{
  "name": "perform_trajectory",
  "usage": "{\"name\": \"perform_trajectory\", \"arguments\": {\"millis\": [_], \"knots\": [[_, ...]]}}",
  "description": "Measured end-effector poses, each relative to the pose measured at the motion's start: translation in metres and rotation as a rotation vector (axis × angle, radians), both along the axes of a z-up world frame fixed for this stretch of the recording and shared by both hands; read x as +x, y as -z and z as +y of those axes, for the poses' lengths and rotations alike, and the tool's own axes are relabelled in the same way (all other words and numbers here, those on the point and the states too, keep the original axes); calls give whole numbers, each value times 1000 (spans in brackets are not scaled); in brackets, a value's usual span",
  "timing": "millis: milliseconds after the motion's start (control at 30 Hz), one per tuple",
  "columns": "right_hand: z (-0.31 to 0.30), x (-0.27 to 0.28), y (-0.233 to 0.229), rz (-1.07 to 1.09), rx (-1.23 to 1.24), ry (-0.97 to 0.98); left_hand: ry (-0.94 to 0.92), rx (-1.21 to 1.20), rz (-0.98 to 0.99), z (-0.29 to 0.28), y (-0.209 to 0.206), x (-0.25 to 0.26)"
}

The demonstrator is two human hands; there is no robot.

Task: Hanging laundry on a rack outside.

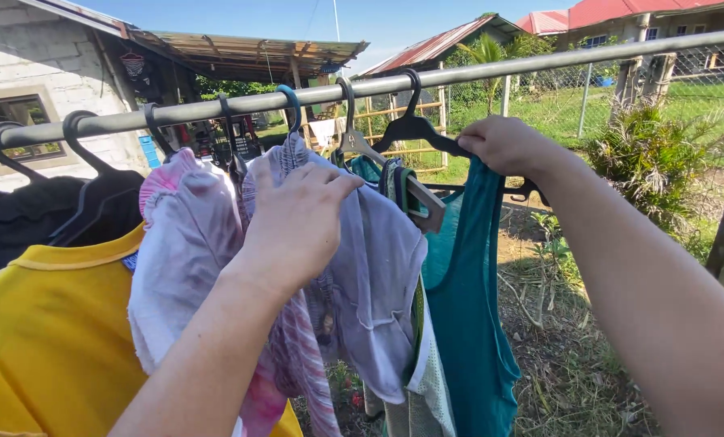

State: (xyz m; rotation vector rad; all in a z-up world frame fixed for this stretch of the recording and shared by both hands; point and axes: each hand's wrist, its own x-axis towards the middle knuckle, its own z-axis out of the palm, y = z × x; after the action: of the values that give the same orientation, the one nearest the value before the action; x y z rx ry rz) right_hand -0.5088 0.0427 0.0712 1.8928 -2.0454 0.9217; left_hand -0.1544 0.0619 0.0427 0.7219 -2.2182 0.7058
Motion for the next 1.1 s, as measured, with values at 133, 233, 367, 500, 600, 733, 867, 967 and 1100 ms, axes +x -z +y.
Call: {"name": "perform_trajectory", "arguments": {"millis": [133,233,367,500,600,733,867,967,1100], "knots": [[35,21,-1,-2,1,52,108,-28,27,12,3,-29],[67,1,5,7,-105,-17,263,-39,58,22,5,-65],[151,-45,30,7,-29,211,505,-72,64,41,12,-131],[252,-101,65,-30,301,413,737,36,-25,72,17,-207],[324,-132,85,-232,630,529,796,327,-70,107,35,-282],[400,-172,111,-327,734,575,1163,1087,-90,157,84,-396],[462,-223,125,-453,797,559,1358,1298,-194,193,134,-516],[501,-276,130,-368,783,622,1286,1357,-233,222,154,-596],[542,-340,142,-535,745,702,1282,1349,-345,264,171,-688]]}}
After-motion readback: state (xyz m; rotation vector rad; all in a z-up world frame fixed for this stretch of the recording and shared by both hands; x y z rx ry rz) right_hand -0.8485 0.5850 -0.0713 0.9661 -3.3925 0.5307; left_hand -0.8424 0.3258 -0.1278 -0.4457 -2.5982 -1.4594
